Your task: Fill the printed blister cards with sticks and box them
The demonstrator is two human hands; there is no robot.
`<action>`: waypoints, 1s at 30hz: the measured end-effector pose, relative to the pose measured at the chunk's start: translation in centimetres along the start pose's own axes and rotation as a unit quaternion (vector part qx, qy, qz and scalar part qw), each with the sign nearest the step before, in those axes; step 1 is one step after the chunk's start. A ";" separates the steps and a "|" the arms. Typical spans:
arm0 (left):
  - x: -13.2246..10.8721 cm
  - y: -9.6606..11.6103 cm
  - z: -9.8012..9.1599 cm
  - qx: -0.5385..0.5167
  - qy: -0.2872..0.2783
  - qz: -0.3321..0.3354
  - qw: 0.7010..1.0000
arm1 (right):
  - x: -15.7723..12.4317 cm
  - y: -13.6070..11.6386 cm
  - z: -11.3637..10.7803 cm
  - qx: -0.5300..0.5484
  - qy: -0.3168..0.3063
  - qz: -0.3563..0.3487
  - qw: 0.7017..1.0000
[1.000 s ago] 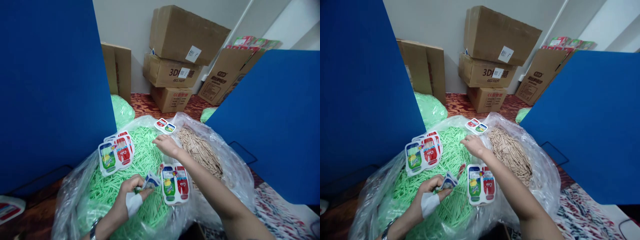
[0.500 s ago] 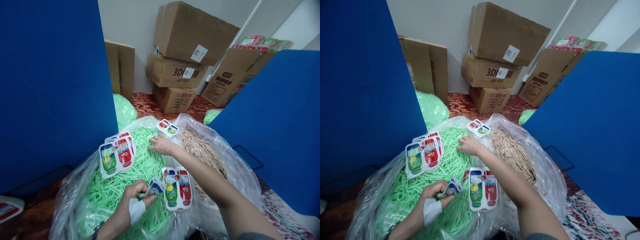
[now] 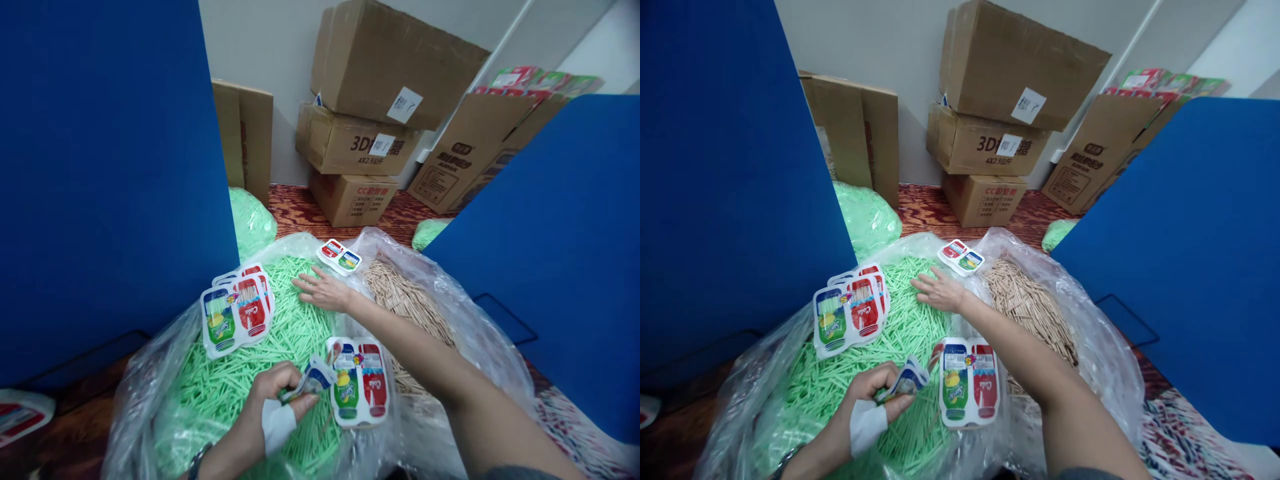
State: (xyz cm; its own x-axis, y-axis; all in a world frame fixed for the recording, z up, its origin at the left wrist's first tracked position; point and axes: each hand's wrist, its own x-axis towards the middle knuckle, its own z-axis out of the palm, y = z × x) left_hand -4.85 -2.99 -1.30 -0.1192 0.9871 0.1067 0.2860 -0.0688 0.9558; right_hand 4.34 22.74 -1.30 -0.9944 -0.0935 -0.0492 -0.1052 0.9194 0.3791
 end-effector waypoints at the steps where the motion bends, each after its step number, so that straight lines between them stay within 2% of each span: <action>1: 0.0 0.1 -0.1 0.001 0.003 -0.001 1.000 | 0.0 0.0 -0.3 -0.001 0.003 -0.005 1.000; 6: 0.0 0.5 -0.2 0.002 0.007 0.000 1.000 | -0.3 0.7 -3.2 0.057 0.035 0.004 0.998; 8: 0.0 0.6 -0.2 0.005 0.008 -0.001 1.000 | -0.5 0.7 -4.1 0.154 0.040 0.061 0.985; 10: 0.0 0.6 -0.1 0.001 0.009 -0.006 1.000 | -0.6 0.4 -4.7 0.287 0.038 0.149 0.946; 12: 0.1 0.6 -0.1 -0.005 0.015 -0.012 1.000 | -0.6 -0.5 -4.9 0.415 0.042 0.214 0.883; 13: 0.2 0.6 -0.1 -0.008 0.017 -0.016 1.000 | -0.5 -1.1 -4.8 0.500 0.056 0.245 0.829; 14: 0.2 0.5 -0.1 -0.009 0.020 -0.018 1.000 | -0.4 -1.8 -4.7 0.591 0.074 0.277 0.754; 16: 0.3 0.5 -0.1 -0.009 0.020 -0.021 1.000 | -0.1 -3.1 -4.4 0.752 0.108 0.334 0.558; 17: 0.3 0.4 -0.1 -0.008 0.019 -0.023 1.000 | 0.0 -3.6 -4.3 0.800 0.117 0.354 0.470; 18: 0.3 0.4 -0.2 -0.007 0.017 -0.024 1.000 | 0.1 -4.1 -4.2 0.823 0.118 0.368 0.417; 19: 0.2 0.4 -0.2 -0.005 0.015 -0.024 1.000 | 0.2 -4.6 -4.0 0.832 0.114 0.375 0.393; 24: 0.0 0.3 -0.1 -0.004 0.014 -0.026 1.000 | 0.3 -5.7 -3.6 0.855 0.106 0.395 0.317; 27: 0.0 0.2 -0.1 -0.007 0.015 -0.029 0.999 | 0.5 -6.0 -3.4 0.858 0.100 0.411 0.292; 30: 0.1 0.2 -0.4 -0.009 0.007 -0.023 1.000 | 0.7 -6.2 -3.7 0.857 0.104 0.420 0.280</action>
State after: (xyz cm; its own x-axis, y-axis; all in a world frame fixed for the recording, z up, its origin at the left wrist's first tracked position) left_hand -5.17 -2.94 -1.01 -0.1455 0.9871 0.0672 0.2632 -0.0269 0.9644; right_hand 4.27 15.57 -0.31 -0.6597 0.5738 -0.4854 0.1489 -0.5333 -0.8327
